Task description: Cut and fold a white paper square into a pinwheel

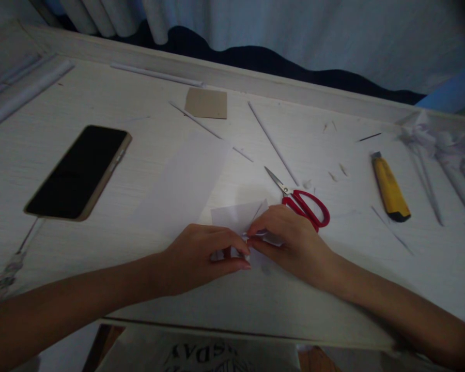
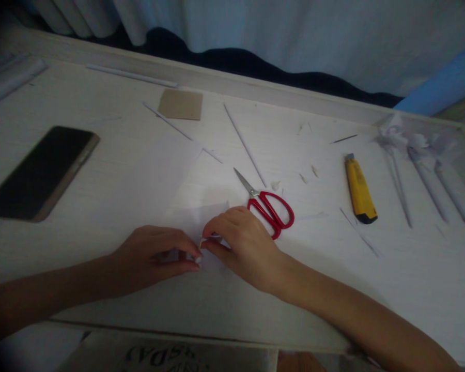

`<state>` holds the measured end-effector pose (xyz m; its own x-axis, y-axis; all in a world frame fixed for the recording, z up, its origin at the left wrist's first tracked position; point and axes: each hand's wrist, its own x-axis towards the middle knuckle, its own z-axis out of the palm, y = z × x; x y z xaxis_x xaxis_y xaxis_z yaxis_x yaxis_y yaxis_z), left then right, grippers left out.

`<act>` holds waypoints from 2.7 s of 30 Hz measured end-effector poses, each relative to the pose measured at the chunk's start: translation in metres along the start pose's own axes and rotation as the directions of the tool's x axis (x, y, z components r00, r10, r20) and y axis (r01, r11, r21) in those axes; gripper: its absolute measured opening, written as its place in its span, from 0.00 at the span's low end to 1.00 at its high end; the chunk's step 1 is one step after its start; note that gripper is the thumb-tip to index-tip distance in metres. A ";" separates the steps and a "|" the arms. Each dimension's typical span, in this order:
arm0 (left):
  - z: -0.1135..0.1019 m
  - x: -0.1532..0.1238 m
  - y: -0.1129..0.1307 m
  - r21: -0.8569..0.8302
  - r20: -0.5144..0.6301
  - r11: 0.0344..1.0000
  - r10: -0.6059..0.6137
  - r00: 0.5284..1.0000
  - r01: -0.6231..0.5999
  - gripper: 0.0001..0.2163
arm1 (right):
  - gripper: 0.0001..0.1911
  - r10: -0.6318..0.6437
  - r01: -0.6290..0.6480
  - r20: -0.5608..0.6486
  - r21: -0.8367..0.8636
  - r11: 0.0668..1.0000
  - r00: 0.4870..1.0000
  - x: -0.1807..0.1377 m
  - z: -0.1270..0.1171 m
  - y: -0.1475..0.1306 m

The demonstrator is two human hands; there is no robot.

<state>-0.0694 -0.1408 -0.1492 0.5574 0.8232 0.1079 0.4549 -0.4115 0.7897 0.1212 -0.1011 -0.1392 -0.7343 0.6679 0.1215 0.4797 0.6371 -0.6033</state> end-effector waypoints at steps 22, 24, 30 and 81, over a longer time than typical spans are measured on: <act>-0.004 0.001 0.002 -0.088 0.064 0.994 -0.053 0.997 0.058 0.06 | 0.11 0.065 -0.040 -0.097 0.241 0.970 0.993 -0.017 0.007 0.004; -0.004 0.001 0.002 -0.079 0.090 0.996 -0.042 0.995 0.049 0.06 | 0.12 0.086 -0.059 -0.097 0.258 0.964 0.992 -0.018 0.009 0.004; -0.002 0.001 0.001 -0.051 0.118 0.998 -0.030 0.993 0.037 0.05 | 0.11 0.164 -0.115 -0.125 0.329 0.937 0.979 -0.019 0.017 0.001; 0.003 0.004 -0.002 0.042 -0.064 0.999 -0.019 0.998 0.021 0.07 | 0.07 0.211 -0.125 -0.204 0.367 0.922 0.956 -0.023 0.021 -0.001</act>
<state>-0.0654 -0.1379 -0.1521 0.5033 0.8541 0.1314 0.4954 -0.4098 0.7659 0.1276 -0.1255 -0.1577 -0.5029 0.8513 0.1499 0.3577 0.3628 -0.8605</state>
